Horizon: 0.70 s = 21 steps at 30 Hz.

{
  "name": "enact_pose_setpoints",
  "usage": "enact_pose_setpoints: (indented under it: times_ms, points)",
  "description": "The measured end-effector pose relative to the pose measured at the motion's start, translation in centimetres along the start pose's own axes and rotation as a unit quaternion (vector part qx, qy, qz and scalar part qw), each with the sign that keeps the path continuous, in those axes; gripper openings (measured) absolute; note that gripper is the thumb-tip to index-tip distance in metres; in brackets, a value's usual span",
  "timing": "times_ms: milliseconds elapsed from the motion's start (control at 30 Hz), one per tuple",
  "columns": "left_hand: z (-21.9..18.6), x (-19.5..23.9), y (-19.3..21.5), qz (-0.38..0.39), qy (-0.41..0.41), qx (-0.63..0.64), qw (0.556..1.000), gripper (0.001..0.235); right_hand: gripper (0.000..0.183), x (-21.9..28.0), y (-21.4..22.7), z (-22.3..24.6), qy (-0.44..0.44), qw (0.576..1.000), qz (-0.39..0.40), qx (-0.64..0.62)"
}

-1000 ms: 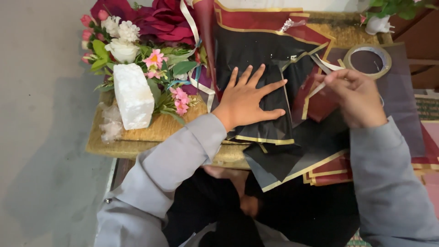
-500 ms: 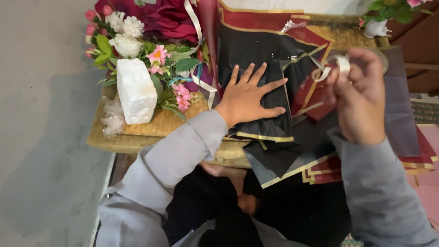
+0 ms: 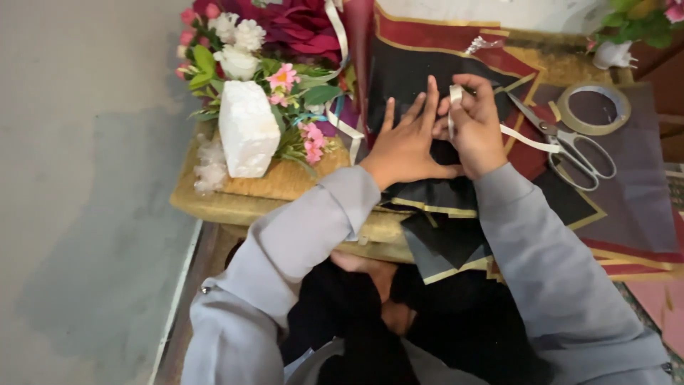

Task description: The person wraps a rectangular white block in black paper with gold trim, using clear tape to secure the folds. They then tie a white ribbon around the wrapped package and adjust the paper to ensure a neat finish.

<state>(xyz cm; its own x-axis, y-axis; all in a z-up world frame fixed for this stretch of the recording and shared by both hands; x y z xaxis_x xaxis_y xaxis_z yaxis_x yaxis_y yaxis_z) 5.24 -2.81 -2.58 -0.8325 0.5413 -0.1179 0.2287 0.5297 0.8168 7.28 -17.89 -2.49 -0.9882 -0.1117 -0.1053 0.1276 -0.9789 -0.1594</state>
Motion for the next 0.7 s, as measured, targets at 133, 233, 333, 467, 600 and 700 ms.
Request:
enact_pose_setpoints:
  times_ms: [133, 233, 333, 467, 600, 700]
  points:
    - [-0.6, 0.5, 0.6, -0.015, 0.001, 0.039, 0.999, 0.147, 0.03, -0.2, 0.8, -1.2, -0.005, 0.999, 0.005, 0.031]
    - [-0.1, 0.8, 1.4, -0.06, 0.003, -0.066, 0.996, 0.149, 0.028, -0.4, 0.9, -2.4, -0.001, 0.999, 0.018, 0.048]
    - [-0.6, 2.5, 5.3, -0.049, -0.001, -0.109, 0.993, 0.134, 0.038, -0.9, 1.4, -4.0, 0.069, 0.989, 0.052, 0.117]
    - [2.7, 3.8, 9.4, -0.051, 0.119, -0.032, 0.991, 0.034, 0.041, -0.5, 1.1, -4.0, 0.096, 0.981, 0.049, 0.159]
    - [10.3, 4.3, 6.7, -0.05, 0.162, -0.237, 0.957, 0.04, 0.04, -0.2, 1.0, -3.8, 0.093, 0.981, 0.052, 0.159]
    - [7.4, 6.3, 6.4, -0.031, 0.178, -0.209, 0.961, 0.059, 0.038, -0.5, 1.4, -4.1, 0.083, 0.981, 0.044, 0.169]
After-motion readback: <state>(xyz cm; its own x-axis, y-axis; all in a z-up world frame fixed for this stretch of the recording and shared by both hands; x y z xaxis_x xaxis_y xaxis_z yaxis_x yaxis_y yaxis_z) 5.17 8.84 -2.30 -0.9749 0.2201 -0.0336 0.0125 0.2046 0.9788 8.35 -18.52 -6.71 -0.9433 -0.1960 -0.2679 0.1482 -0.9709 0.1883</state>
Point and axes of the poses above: each hand's wrist, its own x-axis away from the middle knuckle, its own y-axis out of the back of the hand, z = x × y, the point moved 1 cm from there along -x, towards the middle knuckle, and after that the axes turned 2 degrees about z, right-handed, at the moved point
